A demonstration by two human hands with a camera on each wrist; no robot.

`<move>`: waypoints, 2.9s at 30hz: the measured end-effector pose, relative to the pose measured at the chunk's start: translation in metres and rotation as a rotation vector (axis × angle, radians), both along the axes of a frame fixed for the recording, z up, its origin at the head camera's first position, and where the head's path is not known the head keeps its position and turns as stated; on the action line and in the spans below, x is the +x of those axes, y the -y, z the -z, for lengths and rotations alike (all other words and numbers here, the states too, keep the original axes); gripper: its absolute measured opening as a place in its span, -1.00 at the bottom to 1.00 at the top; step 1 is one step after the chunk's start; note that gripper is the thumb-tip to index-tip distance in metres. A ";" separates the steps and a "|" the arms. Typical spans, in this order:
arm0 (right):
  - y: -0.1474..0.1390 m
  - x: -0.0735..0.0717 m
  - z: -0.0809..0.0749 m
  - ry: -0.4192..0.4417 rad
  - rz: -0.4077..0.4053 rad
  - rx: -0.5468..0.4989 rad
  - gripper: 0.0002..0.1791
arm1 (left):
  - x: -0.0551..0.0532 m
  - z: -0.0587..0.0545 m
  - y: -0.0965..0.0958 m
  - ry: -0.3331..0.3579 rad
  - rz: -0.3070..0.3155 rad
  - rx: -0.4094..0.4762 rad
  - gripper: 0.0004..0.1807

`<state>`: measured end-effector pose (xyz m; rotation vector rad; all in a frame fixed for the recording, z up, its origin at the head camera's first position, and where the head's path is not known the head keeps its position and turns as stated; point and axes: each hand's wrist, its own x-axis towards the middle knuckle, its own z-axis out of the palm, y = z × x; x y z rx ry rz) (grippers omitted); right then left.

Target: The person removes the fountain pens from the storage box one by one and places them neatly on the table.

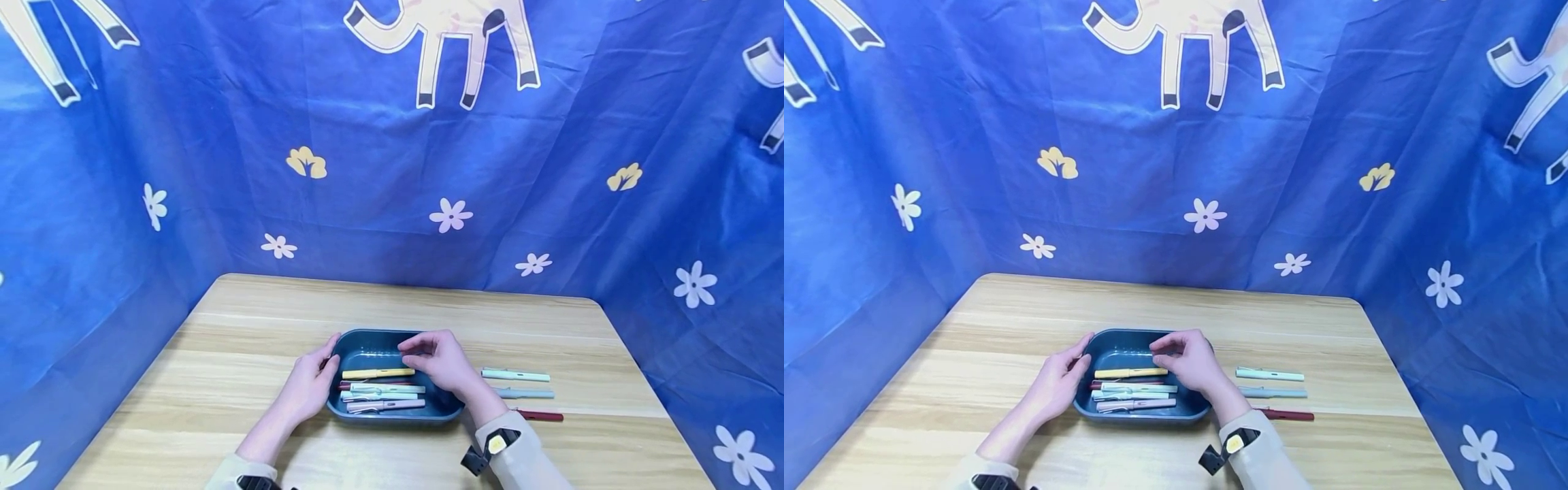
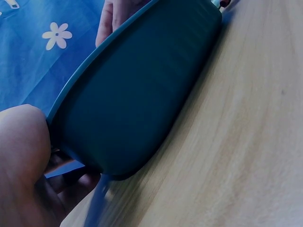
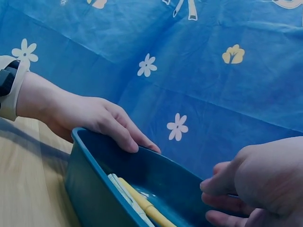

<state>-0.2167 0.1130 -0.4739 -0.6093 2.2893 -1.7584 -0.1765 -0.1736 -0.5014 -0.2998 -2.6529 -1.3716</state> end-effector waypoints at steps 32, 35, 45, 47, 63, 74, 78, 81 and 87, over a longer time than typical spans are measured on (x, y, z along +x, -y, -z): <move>0.026 -0.008 0.011 0.029 -0.007 0.277 -0.81 | 0.001 0.000 0.000 -0.008 0.003 0.007 -0.47; 0.028 -0.008 0.011 0.018 -0.006 0.328 -0.80 | 0.002 0.000 0.001 0.003 0.004 0.012 -0.46; 0.032 -0.007 0.005 -0.034 -0.008 0.467 -0.81 | 0.001 -0.001 0.002 0.021 0.008 0.015 -0.45; 0.032 -0.007 0.004 -0.042 -0.016 0.482 -0.82 | 0.000 -0.002 0.002 0.022 0.009 0.014 -0.46; 0.018 -0.009 -0.006 -0.041 -0.003 0.377 -0.84 | -0.003 -0.004 0.004 0.035 0.004 0.014 -0.45; 0.010 -0.008 -0.012 0.101 0.073 0.133 -0.91 | -0.003 -0.004 0.003 0.039 -0.002 0.010 -0.46; 0.007 -0.008 -0.013 0.129 0.084 0.065 -0.91 | -0.003 -0.004 0.003 0.049 0.004 0.017 -0.46; 0.003 -0.007 -0.015 0.142 0.092 0.029 -0.91 | -0.003 -0.005 0.003 0.048 0.006 0.017 -0.46; -0.007 -0.004 -0.022 0.160 0.104 -0.020 -0.87 | -0.003 -0.005 0.002 0.042 0.005 0.013 -0.46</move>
